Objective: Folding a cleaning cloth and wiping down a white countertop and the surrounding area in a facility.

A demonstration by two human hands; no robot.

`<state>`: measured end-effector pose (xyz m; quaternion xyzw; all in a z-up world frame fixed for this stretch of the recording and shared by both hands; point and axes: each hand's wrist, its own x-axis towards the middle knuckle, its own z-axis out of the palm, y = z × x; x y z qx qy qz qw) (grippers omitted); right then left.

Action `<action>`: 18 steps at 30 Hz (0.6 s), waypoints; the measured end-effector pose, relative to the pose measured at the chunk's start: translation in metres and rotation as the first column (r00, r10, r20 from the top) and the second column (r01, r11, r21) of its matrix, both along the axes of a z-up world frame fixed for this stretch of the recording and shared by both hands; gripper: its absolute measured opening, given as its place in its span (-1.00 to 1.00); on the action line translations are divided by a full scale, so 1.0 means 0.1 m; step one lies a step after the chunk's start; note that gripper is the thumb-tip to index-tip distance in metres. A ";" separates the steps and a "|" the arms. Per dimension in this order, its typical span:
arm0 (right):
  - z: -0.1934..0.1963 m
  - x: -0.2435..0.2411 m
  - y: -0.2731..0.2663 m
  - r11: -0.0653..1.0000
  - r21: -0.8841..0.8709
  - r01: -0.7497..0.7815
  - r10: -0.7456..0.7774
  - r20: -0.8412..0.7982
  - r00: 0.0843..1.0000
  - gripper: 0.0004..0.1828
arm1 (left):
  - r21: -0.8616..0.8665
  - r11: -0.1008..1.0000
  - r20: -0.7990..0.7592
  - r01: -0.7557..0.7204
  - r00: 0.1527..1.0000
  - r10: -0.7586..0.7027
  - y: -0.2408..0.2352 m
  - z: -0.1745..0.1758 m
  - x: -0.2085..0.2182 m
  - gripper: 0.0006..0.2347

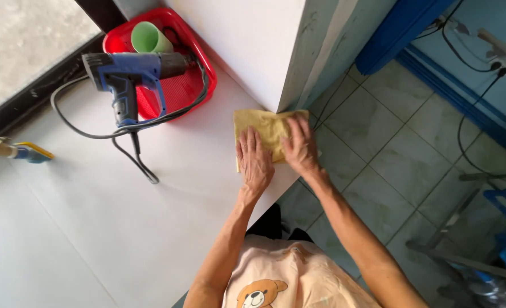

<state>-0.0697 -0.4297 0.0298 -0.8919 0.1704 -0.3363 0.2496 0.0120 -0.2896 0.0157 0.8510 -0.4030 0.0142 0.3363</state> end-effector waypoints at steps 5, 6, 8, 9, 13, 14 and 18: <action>-0.12 0.20 0.05 0.995 -0.041 0.096 -0.101 -0.146 0.984 -0.61 | 0.079 0.995 0.023 0.061 0.998 -0.063 -0.21 -0.11 0.21 -0.44; -0.16 0.22 0.03 0.995 0.009 0.104 -0.102 -0.132 0.986 -0.69 | 0.073 0.992 0.030 0.104 0.994 -0.107 -0.25 -0.11 0.27 -0.44; -0.24 0.33 -0.03 0.992 0.029 0.123 -0.119 -0.131 0.984 -0.69 | 0.071 0.991 0.015 0.115 0.993 -0.116 -0.41 -0.06 0.40 -0.43; -0.29 0.31 -0.03 0.988 0.054 0.144 -0.136 -0.138 0.981 -0.70 | 0.073 0.989 -0.009 0.127 0.992 -0.127 -0.47 -0.04 0.41 -0.42; -0.13 0.26 -0.04 0.983 0.155 0.099 -0.070 -0.182 0.981 -0.72 | 0.056 0.993 0.040 0.105 0.993 -0.107 -0.50 -0.04 0.35 -0.40; -0.14 0.26 -0.05 0.987 0.146 0.067 -0.043 -0.161 0.986 -0.69 | 0.034 0.994 0.056 0.105 0.993 -0.107 -0.51 -0.09 0.34 -0.39; -0.27 0.16 -0.11 0.996 0.083 -0.012 0.026 -0.168 0.985 -0.68 | 0.043 0.989 0.062 0.140 0.988 -0.143 -0.44 0.03 0.24 -0.42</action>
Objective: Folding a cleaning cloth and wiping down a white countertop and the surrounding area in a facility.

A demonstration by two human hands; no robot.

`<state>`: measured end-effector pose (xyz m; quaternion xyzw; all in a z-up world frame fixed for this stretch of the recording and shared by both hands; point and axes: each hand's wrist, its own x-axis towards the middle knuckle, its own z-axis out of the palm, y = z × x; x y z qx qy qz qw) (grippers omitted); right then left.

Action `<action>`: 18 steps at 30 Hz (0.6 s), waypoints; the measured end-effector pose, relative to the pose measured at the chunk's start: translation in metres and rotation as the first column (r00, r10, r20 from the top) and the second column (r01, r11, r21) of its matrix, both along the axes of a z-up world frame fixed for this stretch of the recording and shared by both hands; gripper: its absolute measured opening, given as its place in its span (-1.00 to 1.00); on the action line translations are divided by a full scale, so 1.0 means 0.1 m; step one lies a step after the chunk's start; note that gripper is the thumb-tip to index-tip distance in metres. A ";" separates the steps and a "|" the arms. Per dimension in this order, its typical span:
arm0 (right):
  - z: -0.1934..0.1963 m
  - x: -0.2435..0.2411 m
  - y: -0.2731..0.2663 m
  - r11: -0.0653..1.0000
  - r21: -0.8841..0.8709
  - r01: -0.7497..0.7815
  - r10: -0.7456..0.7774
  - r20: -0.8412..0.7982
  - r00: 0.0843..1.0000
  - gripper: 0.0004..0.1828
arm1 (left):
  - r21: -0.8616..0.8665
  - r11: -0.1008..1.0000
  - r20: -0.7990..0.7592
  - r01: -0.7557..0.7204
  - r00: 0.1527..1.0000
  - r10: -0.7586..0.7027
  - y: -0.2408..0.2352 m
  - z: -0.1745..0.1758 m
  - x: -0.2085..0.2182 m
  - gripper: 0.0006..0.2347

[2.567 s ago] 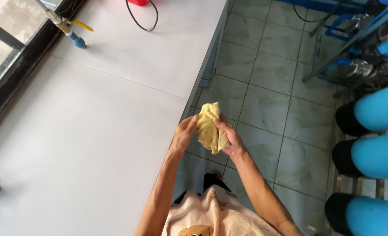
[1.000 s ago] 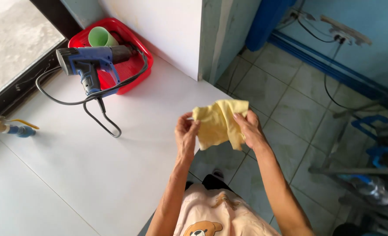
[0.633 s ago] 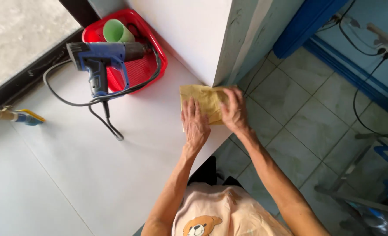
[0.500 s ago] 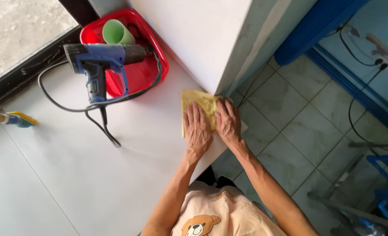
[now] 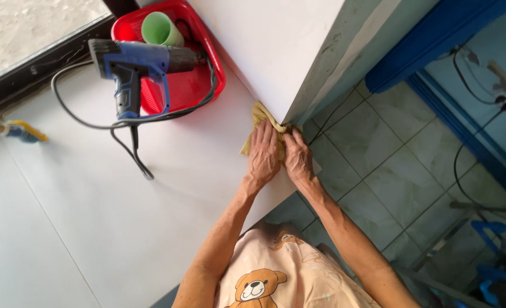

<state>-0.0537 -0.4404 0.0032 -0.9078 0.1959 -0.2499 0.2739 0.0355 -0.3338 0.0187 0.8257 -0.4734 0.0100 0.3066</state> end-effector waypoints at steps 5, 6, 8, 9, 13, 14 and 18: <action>0.15 -0.44 0.28 0.979 -0.175 -0.101 0.095 -0.045 0.994 -0.58 | -0.053 0.998 -0.034 -0.030 0.999 0.029 0.35 0.12 -0.43 -0.47; 0.21 -0.55 0.36 0.967 -0.217 -0.134 0.125 -0.057 0.991 -0.55 | -0.012 0.997 -0.036 -0.071 0.997 0.071 0.42 0.11 -0.53 -0.48; 0.17 -0.58 0.37 0.966 -0.206 -0.158 0.152 -0.043 0.987 -0.53 | -0.013 0.992 -0.044 -0.128 0.991 0.128 0.39 0.12 -0.61 -0.48; 0.13 -0.60 0.42 0.969 -0.183 -0.165 0.163 -0.028 0.986 -0.50 | -0.001 0.986 -0.052 -0.168 0.984 0.168 0.43 0.13 -0.65 -0.48; -0.08 -0.32 0.33 0.957 -0.194 -0.213 0.202 -0.079 0.976 -0.48 | 0.053 0.974 -0.026 -0.222 0.974 0.224 0.32 0.02 -0.45 -0.48; -0.13 -0.20 0.30 0.960 -0.179 -0.214 0.205 -0.064 0.977 -0.46 | 0.061 0.970 0.001 -0.235 0.972 0.236 0.28 -0.03 -0.33 -0.48; -0.02 0.25 0.42 0.973 -0.102 -0.207 0.210 0.024 0.977 -0.31 | 0.161 0.966 0.049 -0.203 0.979 0.198 0.27 0.09 0.14 -0.54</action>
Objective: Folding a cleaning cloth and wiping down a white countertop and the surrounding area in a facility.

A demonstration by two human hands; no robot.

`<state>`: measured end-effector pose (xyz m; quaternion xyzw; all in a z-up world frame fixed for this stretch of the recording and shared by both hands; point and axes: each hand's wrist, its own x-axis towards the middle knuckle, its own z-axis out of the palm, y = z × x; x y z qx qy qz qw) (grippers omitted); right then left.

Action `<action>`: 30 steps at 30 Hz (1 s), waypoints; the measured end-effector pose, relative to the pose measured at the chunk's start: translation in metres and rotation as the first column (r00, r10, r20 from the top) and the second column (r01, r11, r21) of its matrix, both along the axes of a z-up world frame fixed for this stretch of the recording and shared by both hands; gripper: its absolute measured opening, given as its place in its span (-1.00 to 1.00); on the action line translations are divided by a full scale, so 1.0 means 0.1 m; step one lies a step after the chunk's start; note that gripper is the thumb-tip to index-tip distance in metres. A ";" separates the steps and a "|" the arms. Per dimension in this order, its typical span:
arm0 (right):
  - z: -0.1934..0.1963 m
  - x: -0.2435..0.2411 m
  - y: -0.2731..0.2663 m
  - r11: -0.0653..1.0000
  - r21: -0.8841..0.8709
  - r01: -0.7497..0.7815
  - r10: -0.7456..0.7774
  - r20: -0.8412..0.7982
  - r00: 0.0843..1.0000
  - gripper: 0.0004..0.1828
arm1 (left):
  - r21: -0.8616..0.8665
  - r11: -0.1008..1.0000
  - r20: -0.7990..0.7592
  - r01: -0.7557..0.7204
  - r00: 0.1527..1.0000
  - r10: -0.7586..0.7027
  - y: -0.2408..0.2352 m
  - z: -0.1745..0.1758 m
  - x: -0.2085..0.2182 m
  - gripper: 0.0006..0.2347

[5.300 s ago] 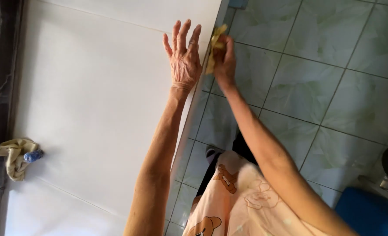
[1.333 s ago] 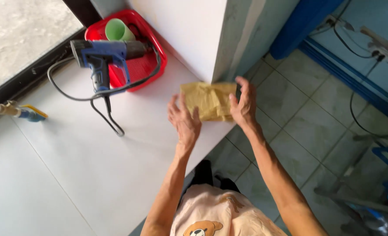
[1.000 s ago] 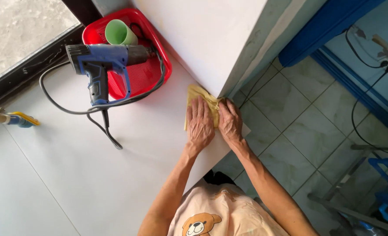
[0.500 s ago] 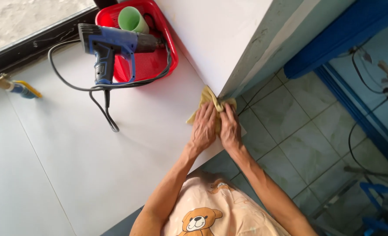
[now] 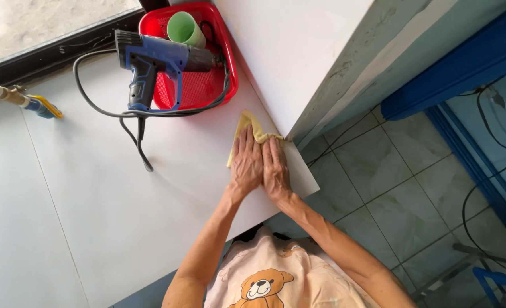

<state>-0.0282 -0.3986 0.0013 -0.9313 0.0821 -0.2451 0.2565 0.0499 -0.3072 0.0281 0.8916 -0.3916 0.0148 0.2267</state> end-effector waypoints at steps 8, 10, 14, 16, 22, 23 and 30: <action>-0.13 0.77 -0.09 0.996 -0.064 0.055 -0.057 -0.026 0.998 -0.33 | -0.011 0.996 0.106 0.094 0.990 -0.092 -0.16 -0.34 0.86 -0.54; -0.10 0.84 -0.12 0.993 -0.085 0.080 -0.084 -0.045 0.995 -0.32 | -0.053 0.991 0.154 0.126 0.981 -0.117 -0.23 -0.35 0.96 -0.55; -0.06 0.69 -0.09 0.998 -0.041 0.050 -0.051 -0.025 0.998 -0.40 | -0.064 0.992 0.130 0.107 0.987 -0.097 -0.21 -0.28 0.83 -0.59; 0.00 0.58 -0.14 0.998 -0.043 0.048 -0.048 0.001 0.999 -0.41 | -0.105 0.987 0.198 0.120 0.975 -0.098 -0.25 -0.19 0.76 -0.62; 0.20 -0.30 -0.11 0.997 0.055 0.046 -0.037 -0.157 0.987 -0.37 | -0.216 0.951 0.082 0.221 0.975 -0.208 -0.21 -0.12 0.06 -0.71; 0.22 -0.52 -0.09 0.996 0.075 0.057 -0.046 -0.148 0.988 -0.37 | -0.279 0.932 0.058 0.233 0.973 -0.226 -0.17 -0.11 -0.14 -0.68; 0.26 -1.44 -0.07 0.779 0.616 0.117 -0.151 0.003 0.989 -0.39 | -0.445 0.885 -0.192 0.140 0.950 -0.247 -0.20 0.17 -1.08 -0.62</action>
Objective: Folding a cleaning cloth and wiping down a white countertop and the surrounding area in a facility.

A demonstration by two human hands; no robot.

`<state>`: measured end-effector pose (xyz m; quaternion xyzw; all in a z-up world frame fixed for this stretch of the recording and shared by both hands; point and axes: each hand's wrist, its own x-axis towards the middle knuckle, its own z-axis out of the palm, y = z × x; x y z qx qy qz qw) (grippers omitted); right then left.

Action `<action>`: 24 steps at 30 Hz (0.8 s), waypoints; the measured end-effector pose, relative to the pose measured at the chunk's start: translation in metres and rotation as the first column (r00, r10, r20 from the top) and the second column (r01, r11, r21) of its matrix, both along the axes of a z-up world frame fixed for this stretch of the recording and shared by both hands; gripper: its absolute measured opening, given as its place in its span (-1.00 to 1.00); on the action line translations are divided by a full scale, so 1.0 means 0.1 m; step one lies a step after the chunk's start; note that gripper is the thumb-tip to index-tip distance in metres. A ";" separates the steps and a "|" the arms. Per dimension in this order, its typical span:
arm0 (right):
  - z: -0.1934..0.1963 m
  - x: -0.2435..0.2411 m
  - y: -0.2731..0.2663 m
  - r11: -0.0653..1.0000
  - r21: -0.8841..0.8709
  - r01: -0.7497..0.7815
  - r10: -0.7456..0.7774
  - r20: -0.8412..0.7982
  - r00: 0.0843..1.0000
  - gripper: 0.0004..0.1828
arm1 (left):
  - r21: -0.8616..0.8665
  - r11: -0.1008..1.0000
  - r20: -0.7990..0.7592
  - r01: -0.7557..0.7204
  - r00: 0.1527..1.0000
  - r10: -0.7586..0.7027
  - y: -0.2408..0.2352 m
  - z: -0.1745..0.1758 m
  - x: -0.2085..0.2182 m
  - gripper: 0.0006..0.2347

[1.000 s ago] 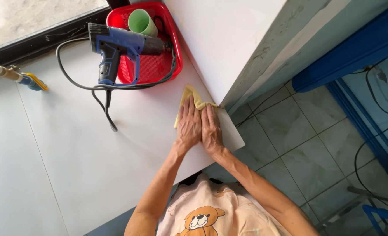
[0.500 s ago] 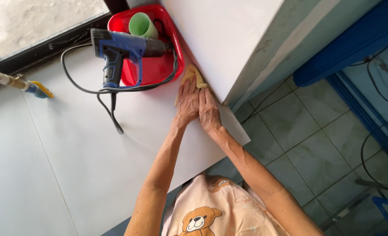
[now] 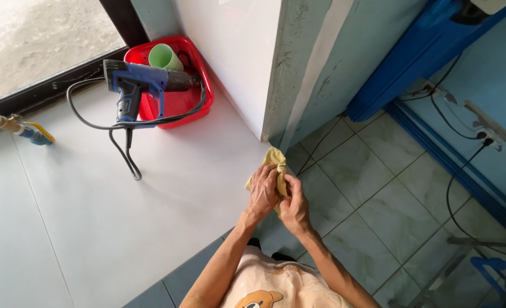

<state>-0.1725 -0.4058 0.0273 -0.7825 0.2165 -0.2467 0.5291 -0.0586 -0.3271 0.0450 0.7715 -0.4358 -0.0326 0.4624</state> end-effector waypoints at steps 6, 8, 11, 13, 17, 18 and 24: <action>0.46 0.06 -0.41 0.477 0.859 -0.188 -0.076 0.253 0.964 -0.48 | -0.090 0.969 -0.575 -0.230 0.807 0.138 -0.08 -0.16 -0.15 -0.55; 0.66 0.09 -0.47 0.458 0.863 -0.214 -0.035 0.258 0.966 -0.51 | -0.155 0.955 -0.625 -0.251 0.774 0.102 -0.04 0.01 -0.18 -0.53; 0.81 0.22 -0.52 0.490 0.838 -0.239 0.037 0.253 0.967 -0.55 | -0.240 0.937 -0.748 -0.256 0.663 -0.010 0.02 0.35 -0.13 -0.52; 0.82 0.26 -0.43 0.540 0.810 -0.228 0.061 0.232 0.971 -0.56 | -0.255 0.937 -0.822 -0.241 0.564 -0.079 0.10 0.45 -0.14 -0.53; 1.18 0.50 -0.25 0.695 0.671 -0.258 0.119 0.246 0.962 -0.56 | -0.327 0.892 -0.887 -0.314 0.426 -0.175 0.10 0.61 0.00 -0.56; 1.33 0.58 -0.18 0.731 0.629 -0.263 0.138 0.242 0.960 -0.56 | -0.359 0.861 -0.876 -0.360 0.447 -0.179 0.11 0.68 0.05 -0.57; 1.54 1.04 0.02 0.830 0.470 -0.298 0.204 0.242 0.949 -0.61 | -0.523 0.797 -0.711 -0.302 0.670 -0.212 0.51 1.21 0.61 -0.45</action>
